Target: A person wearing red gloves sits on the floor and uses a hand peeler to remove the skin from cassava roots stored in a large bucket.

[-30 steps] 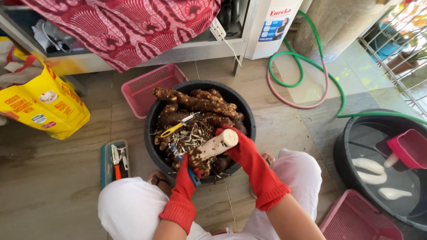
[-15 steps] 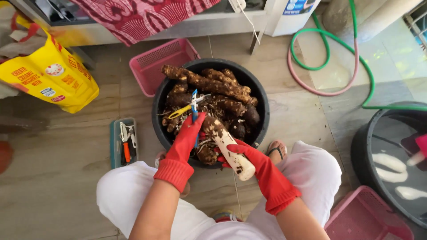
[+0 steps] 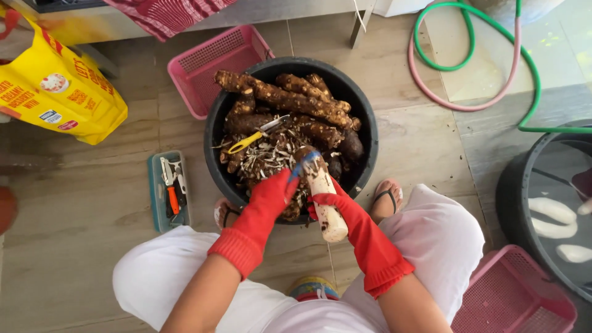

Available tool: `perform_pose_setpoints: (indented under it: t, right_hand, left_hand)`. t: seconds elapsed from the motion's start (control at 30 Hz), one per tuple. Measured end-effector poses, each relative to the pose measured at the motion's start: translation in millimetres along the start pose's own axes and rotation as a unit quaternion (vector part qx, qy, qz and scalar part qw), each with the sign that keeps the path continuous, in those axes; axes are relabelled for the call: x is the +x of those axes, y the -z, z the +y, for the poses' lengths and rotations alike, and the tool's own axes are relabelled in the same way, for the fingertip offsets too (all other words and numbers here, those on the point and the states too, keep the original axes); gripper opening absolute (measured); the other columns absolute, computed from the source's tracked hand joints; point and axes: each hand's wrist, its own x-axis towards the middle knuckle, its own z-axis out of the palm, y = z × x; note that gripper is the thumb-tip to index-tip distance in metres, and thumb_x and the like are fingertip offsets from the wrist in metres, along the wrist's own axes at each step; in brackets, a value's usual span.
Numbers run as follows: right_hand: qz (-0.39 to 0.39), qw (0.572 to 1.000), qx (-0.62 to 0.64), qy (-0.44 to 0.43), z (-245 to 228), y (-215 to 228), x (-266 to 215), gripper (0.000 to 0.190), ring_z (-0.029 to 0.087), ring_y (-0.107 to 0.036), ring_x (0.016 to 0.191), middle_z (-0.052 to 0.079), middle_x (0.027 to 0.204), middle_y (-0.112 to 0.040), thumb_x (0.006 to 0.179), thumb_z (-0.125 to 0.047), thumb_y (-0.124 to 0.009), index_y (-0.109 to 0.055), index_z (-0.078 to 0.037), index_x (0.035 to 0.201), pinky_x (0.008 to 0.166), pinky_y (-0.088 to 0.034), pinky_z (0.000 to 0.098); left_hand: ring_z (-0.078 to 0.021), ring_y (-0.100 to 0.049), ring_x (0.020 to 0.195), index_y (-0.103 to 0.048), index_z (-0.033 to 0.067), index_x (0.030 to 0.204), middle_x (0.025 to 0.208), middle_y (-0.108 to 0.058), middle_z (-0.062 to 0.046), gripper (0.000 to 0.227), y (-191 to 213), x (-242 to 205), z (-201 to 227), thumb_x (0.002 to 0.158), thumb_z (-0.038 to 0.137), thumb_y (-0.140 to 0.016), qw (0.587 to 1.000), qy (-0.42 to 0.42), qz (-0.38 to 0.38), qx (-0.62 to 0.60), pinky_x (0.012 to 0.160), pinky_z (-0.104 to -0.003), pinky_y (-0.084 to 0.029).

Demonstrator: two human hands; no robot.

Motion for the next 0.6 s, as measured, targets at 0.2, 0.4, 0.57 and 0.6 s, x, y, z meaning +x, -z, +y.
perform_pose_setpoints:
  t: [0.2, 0.4, 0.57, 0.6]
  right_hand:
    - [-0.014, 0.999, -0.029, -0.021, -4, -18, -27, 0.092, 0.048, -0.070, 0.087, 0.032, 0.107, -0.068, 0.068, -0.003, -0.080, -0.050, -0.031, 0.150, 0.081, -0.060, 0.0591]
    - [0.021, 0.999, -0.033, -0.002, -8, -14, -10, 0.095, 0.048, -0.069, 0.084, 0.033, 0.108, -0.067, 0.068, -0.001, -0.083, -0.048, -0.030, 0.152, 0.080, -0.060, 0.0571]
    - [0.039, 0.999, -0.031, -0.005, -7, -20, -17, 0.098, 0.048, -0.069, 0.081, 0.033, 0.107, -0.066, 0.067, 0.000, -0.084, -0.047, -0.030, 0.152, 0.077, -0.061, 0.0568]
    - [0.044, 0.998, -0.035, -0.009, -10, -23, -23, 0.099, 0.048, -0.069, 0.079, 0.033, 0.107, -0.066, 0.066, 0.002, -0.083, -0.048, -0.030, 0.152, 0.077, -0.061, 0.0553]
  left_hand:
    - [-0.0283, -0.074, 0.068, -0.058, 0.0161, 0.122, 0.084, -0.073, -0.011, 0.050, 3, 28, -59, 0.100, 0.059, -0.045, 0.930, 0.231, 0.052, -0.282, 0.069, -0.039, -0.060]
    - [-0.0374, -0.070, 0.104, -0.055, 0.0242, 0.106, 0.101, -0.073, -0.011, 0.049, 10, -32, 12, 0.099, 0.069, -0.038, 0.996, 0.045, 0.001, -0.071, 0.092, -0.056, -0.054]
    - [-0.0402, -0.071, 0.100, -0.052, 0.0208, 0.106, 0.104, -0.070, -0.013, 0.040, -12, -21, 4, 0.102, 0.056, -0.034, 0.999, -0.029, -0.019, 0.027, 0.087, -0.056, -0.057]
    - [-0.0402, -0.072, 0.100, -0.052, 0.0193, 0.106, 0.105, -0.070, -0.014, 0.040, -16, -11, -3, 0.103, 0.054, -0.033, 0.998, -0.028, -0.005, 0.056, 0.087, -0.056, -0.057]
